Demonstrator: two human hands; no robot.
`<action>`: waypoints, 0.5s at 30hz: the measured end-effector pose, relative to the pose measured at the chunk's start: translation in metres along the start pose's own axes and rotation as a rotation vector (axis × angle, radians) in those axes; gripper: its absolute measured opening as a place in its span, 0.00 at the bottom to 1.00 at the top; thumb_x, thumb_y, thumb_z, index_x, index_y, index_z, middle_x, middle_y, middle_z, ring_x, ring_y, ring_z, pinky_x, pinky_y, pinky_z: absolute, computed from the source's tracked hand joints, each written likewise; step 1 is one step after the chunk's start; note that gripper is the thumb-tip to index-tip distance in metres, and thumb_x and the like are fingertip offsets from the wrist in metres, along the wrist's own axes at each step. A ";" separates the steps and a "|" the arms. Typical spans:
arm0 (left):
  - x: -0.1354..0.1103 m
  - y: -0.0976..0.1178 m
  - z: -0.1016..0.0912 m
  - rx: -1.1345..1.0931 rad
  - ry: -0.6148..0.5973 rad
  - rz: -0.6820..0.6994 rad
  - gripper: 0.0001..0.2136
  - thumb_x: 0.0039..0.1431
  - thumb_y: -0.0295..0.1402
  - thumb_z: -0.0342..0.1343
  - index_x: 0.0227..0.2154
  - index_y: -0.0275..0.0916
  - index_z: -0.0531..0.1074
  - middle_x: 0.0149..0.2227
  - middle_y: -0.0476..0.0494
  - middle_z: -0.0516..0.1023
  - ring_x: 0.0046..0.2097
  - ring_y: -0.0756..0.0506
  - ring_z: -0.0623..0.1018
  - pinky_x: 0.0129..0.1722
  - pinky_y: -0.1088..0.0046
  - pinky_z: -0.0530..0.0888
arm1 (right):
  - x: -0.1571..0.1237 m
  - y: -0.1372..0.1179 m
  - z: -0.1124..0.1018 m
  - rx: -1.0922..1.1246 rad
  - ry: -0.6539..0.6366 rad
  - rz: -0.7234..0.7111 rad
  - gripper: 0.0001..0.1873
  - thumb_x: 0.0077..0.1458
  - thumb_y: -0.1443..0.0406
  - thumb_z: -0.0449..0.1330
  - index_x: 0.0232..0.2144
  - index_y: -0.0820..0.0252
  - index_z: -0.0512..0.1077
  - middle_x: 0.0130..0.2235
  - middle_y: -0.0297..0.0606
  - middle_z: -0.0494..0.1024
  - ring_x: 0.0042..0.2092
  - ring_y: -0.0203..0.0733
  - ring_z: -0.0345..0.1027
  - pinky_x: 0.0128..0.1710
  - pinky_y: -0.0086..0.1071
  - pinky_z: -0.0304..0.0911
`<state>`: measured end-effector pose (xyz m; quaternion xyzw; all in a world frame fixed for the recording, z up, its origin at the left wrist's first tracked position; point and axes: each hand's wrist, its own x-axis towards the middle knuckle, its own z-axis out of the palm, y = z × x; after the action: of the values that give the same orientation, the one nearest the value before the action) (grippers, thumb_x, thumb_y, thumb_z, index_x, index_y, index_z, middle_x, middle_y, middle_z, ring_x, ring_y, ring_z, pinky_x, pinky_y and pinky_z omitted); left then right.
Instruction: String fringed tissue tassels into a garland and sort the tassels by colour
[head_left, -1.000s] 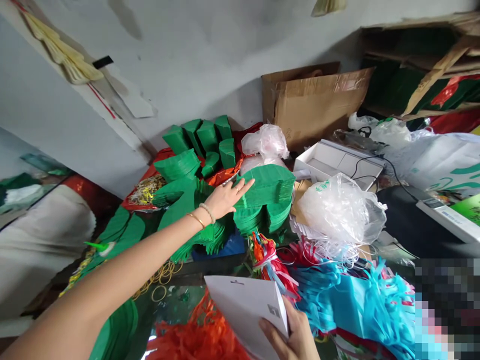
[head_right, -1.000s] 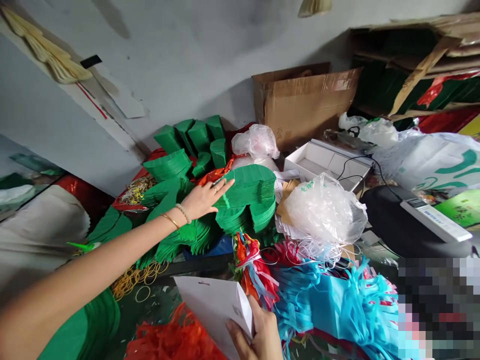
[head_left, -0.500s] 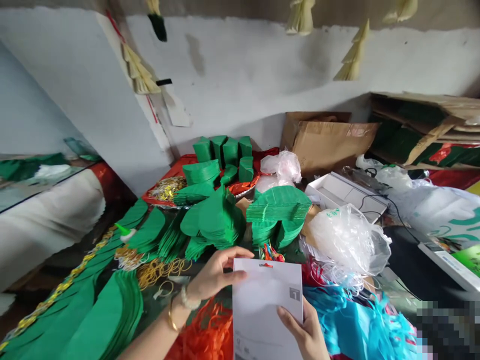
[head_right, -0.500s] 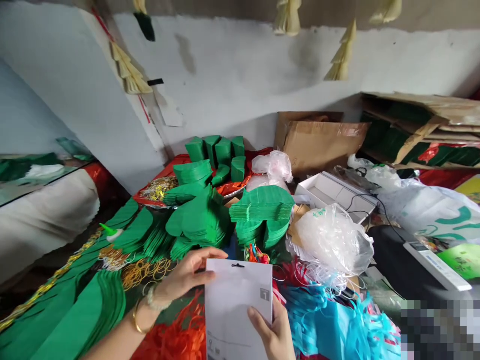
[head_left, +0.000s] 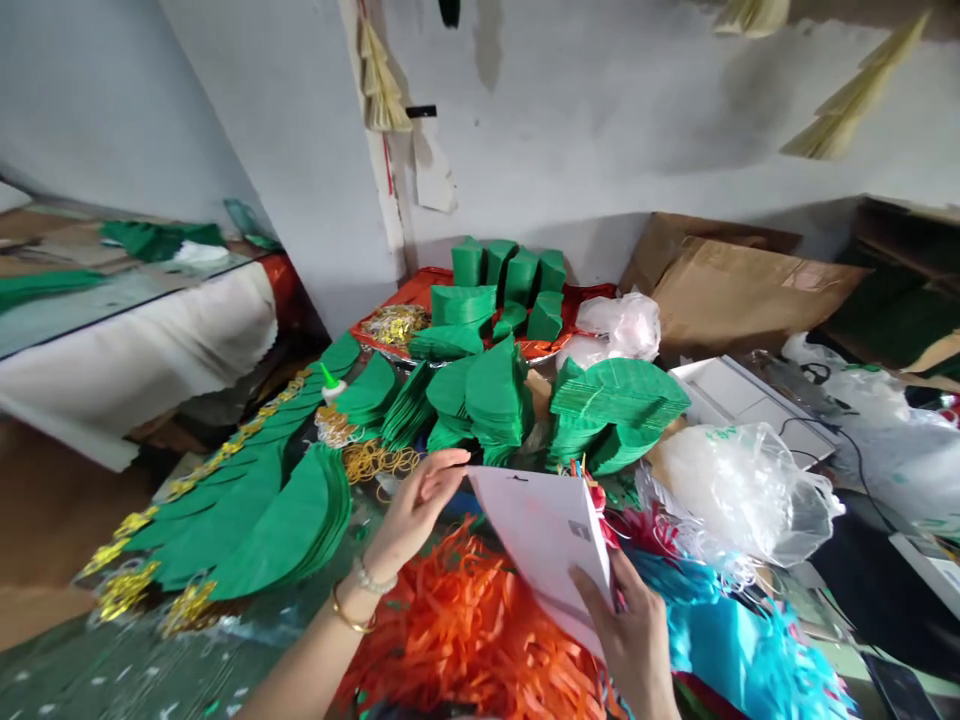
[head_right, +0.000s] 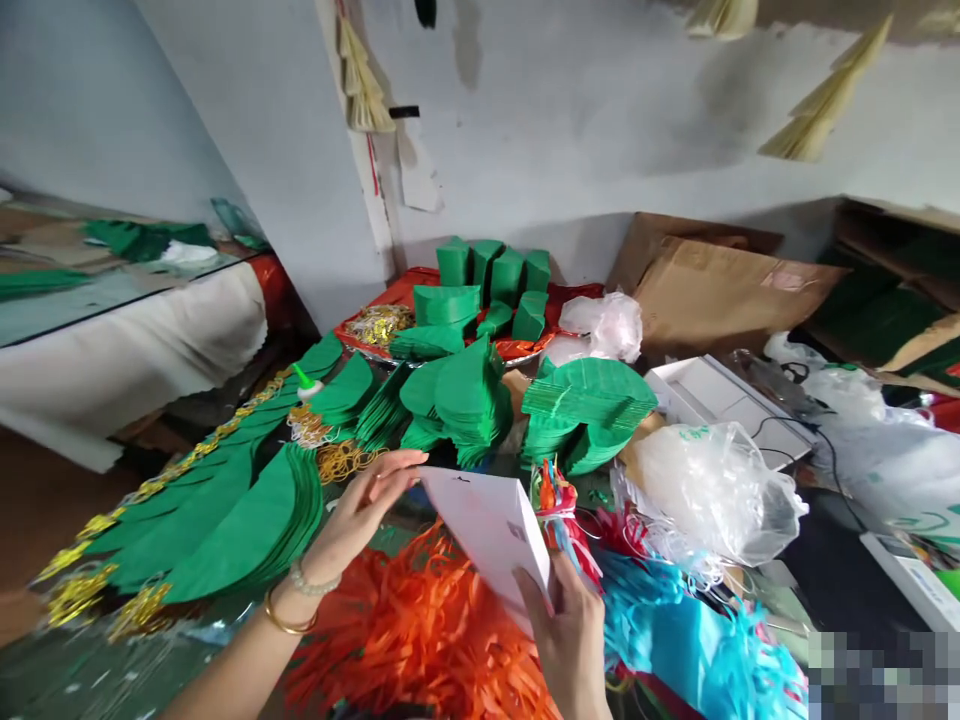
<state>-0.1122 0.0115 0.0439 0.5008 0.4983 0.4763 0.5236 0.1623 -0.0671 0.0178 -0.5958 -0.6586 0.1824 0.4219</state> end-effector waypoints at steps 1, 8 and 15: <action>-0.002 -0.001 -0.008 -0.067 -0.003 -0.060 0.27 0.57 0.55 0.52 0.52 0.39 0.69 0.55 0.38 0.73 0.51 0.41 0.75 0.50 0.66 0.71 | 0.000 -0.007 0.000 -0.068 0.004 -0.105 0.09 0.59 0.64 0.58 0.41 0.59 0.74 0.34 0.39 0.80 0.33 0.41 0.74 0.31 0.29 0.69; -0.021 -0.044 -0.064 -0.205 -0.617 -0.527 0.27 0.52 0.48 0.62 0.49 0.34 0.72 0.45 0.38 0.79 0.45 0.39 0.78 0.45 0.65 0.72 | -0.017 -0.049 0.042 -0.126 -0.222 -0.848 0.15 0.60 0.71 0.53 0.49 0.63 0.71 0.48 0.44 0.78 0.54 0.46 0.68 0.55 0.39 0.63; -0.040 -0.076 -0.104 0.025 -0.603 -0.371 0.21 0.52 0.40 0.63 0.48 0.40 0.70 0.47 0.42 0.77 0.49 0.41 0.75 0.47 0.66 0.71 | -0.032 -0.019 0.057 -0.194 -0.075 -0.192 0.25 0.58 0.59 0.57 0.57 0.57 0.63 0.54 0.49 0.70 0.56 0.55 0.64 0.51 0.49 0.63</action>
<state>-0.2185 -0.0261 -0.0308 0.5263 0.4095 0.1977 0.7184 0.1043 -0.0861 -0.0117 -0.5609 -0.7423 0.0988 0.3529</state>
